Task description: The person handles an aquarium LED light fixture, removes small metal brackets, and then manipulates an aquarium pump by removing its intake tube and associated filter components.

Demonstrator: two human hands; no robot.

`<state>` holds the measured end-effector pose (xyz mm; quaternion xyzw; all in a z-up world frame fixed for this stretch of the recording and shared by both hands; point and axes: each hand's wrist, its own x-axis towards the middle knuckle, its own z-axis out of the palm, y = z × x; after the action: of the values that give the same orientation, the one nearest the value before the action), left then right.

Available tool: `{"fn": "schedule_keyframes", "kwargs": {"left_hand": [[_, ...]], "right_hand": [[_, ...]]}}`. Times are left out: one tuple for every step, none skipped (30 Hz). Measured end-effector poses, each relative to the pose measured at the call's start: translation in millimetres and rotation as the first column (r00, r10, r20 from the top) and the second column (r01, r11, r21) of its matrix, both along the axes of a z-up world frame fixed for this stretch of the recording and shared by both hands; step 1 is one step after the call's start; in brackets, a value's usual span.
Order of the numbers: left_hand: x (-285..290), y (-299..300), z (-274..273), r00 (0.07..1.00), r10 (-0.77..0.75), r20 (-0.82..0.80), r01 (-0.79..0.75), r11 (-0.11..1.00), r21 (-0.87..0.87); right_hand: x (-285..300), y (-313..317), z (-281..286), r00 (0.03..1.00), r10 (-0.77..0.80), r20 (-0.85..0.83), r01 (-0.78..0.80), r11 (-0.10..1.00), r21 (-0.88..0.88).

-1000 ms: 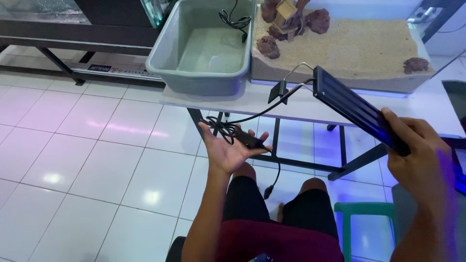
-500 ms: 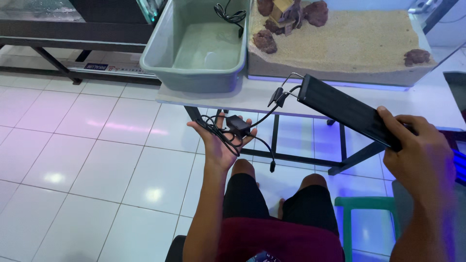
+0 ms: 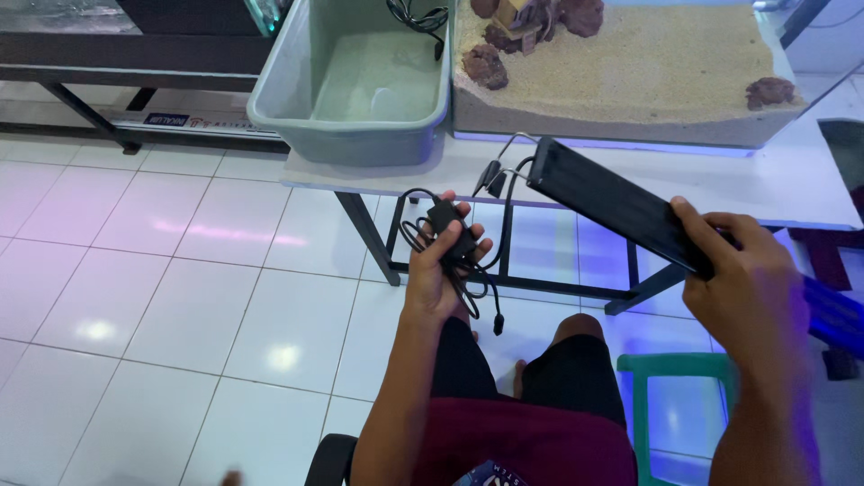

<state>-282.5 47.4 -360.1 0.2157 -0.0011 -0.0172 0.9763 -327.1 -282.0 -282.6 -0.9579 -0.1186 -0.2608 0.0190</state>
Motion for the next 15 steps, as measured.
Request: {"fn": "schedule_keyframes", "kwargs": {"left_hand": [[-2,-5,3,1.000,-0.003,0.000,0.003,1.000,-0.001],[-4,-9,5,0.998,-0.015,-0.068,0.018,0.999,0.052],[-6,-14,8,0.991,-0.023,-0.135,0.037,0.994,0.103],[-6,-19,6,0.990,-0.024,-0.136,0.038,0.994,0.102],[-7,-24,4,0.997,-0.067,-0.039,0.070,0.996,0.061],[-8,-30,3,0.993,-0.106,0.061,0.104,0.994,0.024],[-8,-34,3,0.993,-0.106,0.061,0.105,0.994,0.024],[-9,-39,3,0.995,-0.076,0.059,0.070,0.992,0.101],[-10,-44,3,0.997,-0.046,0.059,0.035,0.983,0.179],[-11,-49,3,0.997,-0.046,0.058,0.035,0.983,0.179],[-11,-54,2,0.987,-0.042,0.158,0.017,0.988,0.155],[-11,-60,2,0.966,-0.035,0.257,0.002,0.992,0.130],[-7,-66,-11,0.966,-0.035,0.258,0.002,0.992,0.130],[-3,-72,-24,0.965,-0.016,0.262,0.003,0.999,0.049],[0,-78,-38,0.964,0.005,0.265,0.004,0.999,-0.032]], "right_hand": [[-1,6,1,1.000,-0.003,0.000,0.003,1.000,-0.001],[-1,12,2,0.998,0.045,-0.044,-0.043,0.998,0.051],[-1,18,3,0.992,0.096,-0.084,-0.087,0.991,0.106],[-2,24,1,0.992,0.095,-0.085,-0.085,0.991,0.105],[-2,30,0,0.982,0.112,-0.150,-0.089,0.985,0.147],[-2,36,-1,0.969,0.132,-0.211,-0.091,0.978,0.190],[-2,43,1,0.969,0.131,-0.211,-0.091,0.978,0.190],[-2,51,3,0.933,0.082,-0.350,-0.025,0.986,0.164],[-2,58,5,0.877,0.028,-0.479,0.039,0.991,0.129],[-3,65,6,0.877,0.028,-0.480,0.039,0.991,0.129],[-5,72,7,0.874,0.039,-0.484,0.029,0.991,0.132],[-5,80,7,0.871,0.050,-0.488,0.020,0.991,0.136],[-6,84,8,0.872,0.050,-0.488,0.020,0.991,0.136],[-7,88,7,0.895,0.099,-0.434,-0.036,0.988,0.151],[-9,92,7,0.914,0.148,-0.378,-0.092,0.982,0.163]]}}
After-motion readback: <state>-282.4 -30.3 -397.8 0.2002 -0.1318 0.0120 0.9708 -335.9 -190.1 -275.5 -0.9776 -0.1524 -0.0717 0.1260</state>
